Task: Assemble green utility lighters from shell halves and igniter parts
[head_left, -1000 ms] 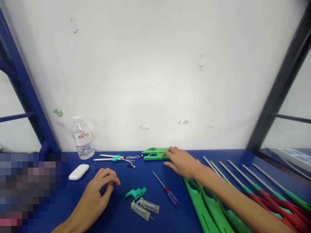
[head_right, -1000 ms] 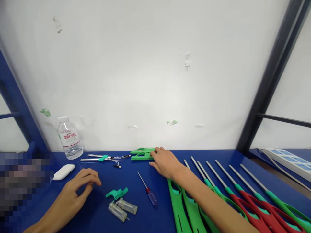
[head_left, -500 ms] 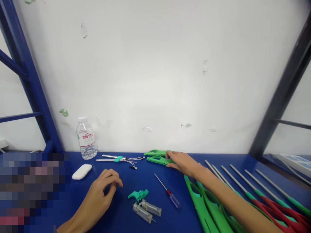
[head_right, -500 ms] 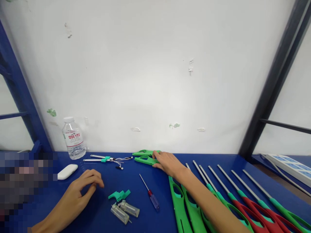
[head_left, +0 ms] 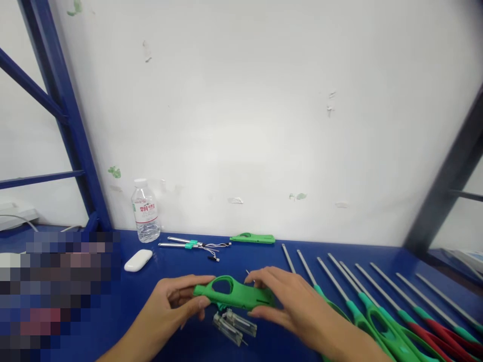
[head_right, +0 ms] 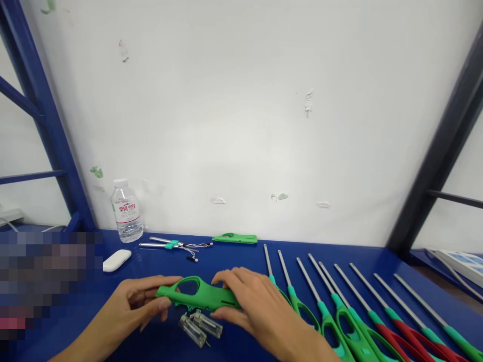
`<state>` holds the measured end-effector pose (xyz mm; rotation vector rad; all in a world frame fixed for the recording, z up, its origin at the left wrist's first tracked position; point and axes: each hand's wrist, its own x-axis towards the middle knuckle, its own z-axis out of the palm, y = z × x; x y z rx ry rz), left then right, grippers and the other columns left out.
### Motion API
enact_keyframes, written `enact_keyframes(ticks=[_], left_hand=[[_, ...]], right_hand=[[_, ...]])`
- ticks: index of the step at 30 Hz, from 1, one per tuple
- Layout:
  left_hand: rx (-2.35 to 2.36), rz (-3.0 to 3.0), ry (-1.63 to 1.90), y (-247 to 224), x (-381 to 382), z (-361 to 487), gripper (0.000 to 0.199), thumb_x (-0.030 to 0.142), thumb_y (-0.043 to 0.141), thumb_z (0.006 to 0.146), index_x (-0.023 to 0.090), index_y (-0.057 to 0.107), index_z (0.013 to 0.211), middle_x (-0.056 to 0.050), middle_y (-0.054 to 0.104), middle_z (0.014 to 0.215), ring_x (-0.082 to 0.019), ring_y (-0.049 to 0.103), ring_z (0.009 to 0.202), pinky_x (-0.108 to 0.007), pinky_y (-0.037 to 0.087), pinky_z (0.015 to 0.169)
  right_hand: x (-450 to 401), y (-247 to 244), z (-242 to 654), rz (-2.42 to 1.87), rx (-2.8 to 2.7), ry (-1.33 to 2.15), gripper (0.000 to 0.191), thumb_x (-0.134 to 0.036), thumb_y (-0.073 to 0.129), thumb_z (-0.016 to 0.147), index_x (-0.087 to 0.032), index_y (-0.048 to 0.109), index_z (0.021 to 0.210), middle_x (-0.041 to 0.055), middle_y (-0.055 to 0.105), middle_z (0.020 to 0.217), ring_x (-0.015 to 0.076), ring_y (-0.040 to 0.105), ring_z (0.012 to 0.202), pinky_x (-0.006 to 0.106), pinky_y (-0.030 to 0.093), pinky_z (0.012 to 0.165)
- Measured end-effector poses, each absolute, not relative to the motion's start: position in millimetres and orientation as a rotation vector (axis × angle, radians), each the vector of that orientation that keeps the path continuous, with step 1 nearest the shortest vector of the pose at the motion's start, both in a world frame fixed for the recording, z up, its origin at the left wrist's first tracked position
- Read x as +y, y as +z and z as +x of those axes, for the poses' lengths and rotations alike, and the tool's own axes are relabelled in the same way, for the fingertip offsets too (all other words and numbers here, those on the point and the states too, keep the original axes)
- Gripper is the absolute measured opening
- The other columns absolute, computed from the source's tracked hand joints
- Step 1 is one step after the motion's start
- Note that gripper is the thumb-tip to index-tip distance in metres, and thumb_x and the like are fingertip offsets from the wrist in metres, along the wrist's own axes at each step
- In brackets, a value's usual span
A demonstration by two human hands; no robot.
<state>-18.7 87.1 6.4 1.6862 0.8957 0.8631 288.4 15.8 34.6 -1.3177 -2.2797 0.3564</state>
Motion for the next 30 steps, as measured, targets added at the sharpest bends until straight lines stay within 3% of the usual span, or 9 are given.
enact_keyframes(ticks=[5, 11, 16, 19, 22, 26, 30], left_hand=[[0.893, 1.638, 0.838, 7, 87, -20, 0.059, 0.064, 0.092, 0.079, 0.018, 0.089, 0.117, -0.007, 0.08, 0.076, -0.017, 0.067, 0.063, -0.022, 0.045, 0.052], [0.817, 1.6, 0.713, 5, 74, -17, 0.059, 0.068, 0.092, 0.077, 0.018, 0.09, 0.109, -0.009, 0.083, 0.077, -0.018, 0.071, 0.059, -0.022, 0.042, 0.048], [0.778, 1.554, 0.652, -11, 66, -13, 0.063, 0.074, 0.091, 0.075, 0.019, 0.085, 0.104, -0.007, 0.082, 0.077, -0.018, 0.074, 0.056, -0.02, 0.04, 0.044], [0.784, 1.557, 0.619, -17, 66, -10, 0.063, 0.075, 0.089, 0.076, 0.021, 0.081, 0.108, -0.006, 0.083, 0.086, -0.018, 0.075, 0.057, -0.02, 0.041, 0.043], [0.817, 1.601, 0.582, -19, 66, -9, 0.062, 0.076, 0.087, 0.076, 0.021, 0.078, 0.104, -0.004, 0.08, 0.081, -0.018, 0.07, 0.057, -0.022, 0.042, 0.045], [0.882, 1.803, 0.543, -17, 61, -12, 0.041, 0.062, 0.09, 0.078, 0.023, 0.08, 0.088, 0.003, 0.066, 0.067, -0.013, 0.054, 0.059, -0.024, 0.038, 0.054], [0.914, 2.106, 0.52, -7, 59, -17, 0.019, 0.042, 0.093, 0.079, 0.029, 0.08, 0.081, 0.003, 0.07, 0.078, -0.017, 0.059, 0.073, -0.026, 0.044, 0.065]], right_hand=[[20, 38, 301, -1.365, -2.127, 0.439, 0.035, -0.047, 0.076, 0.107, -0.038, 0.067, 0.139, -0.0001, 0.078, 0.127, 0.0241, 0.075, 0.112, 0.034, 0.058, 0.094], [32, 39, 325, -1.536, -1.894, 0.43, 0.04, -0.059, 0.063, 0.106, -0.028, 0.067, 0.13, 0.0119, 0.08, 0.116, 0.0355, 0.075, 0.11, 0.05, 0.057, 0.094], [36, 39, 332, -1.544, -1.796, 0.684, 0.048, -0.069, 0.052, 0.109, -0.027, 0.066, 0.13, 0.008, 0.082, 0.104, 0.0308, 0.079, 0.101, 0.045, 0.061, 0.091], [33, 42, 334, -1.541, -1.756, 0.813, 0.062, -0.075, 0.045, 0.109, -0.026, 0.063, 0.142, 0.0102, 0.082, 0.112, 0.0304, 0.079, 0.105, 0.045, 0.061, 0.095], [30, 44, 334, -1.529, -1.747, 0.9, 0.068, -0.079, 0.05, 0.107, -0.025, 0.064, 0.145, 0.0103, 0.08, 0.113, 0.0292, 0.079, 0.1, 0.045, 0.06, 0.094], [29, 46, 331, -1.504, -1.739, 0.988, 0.072, -0.081, 0.053, 0.105, -0.024, 0.066, 0.146, 0.0094, 0.077, 0.109, 0.0279, 0.078, 0.094, 0.044, 0.061, 0.09], [26, 50, 330, -1.503, -1.738, 1.005, 0.074, -0.082, 0.056, 0.103, -0.023, 0.067, 0.147, 0.009, 0.075, 0.107, 0.0279, 0.075, 0.094, 0.045, 0.059, 0.091]])
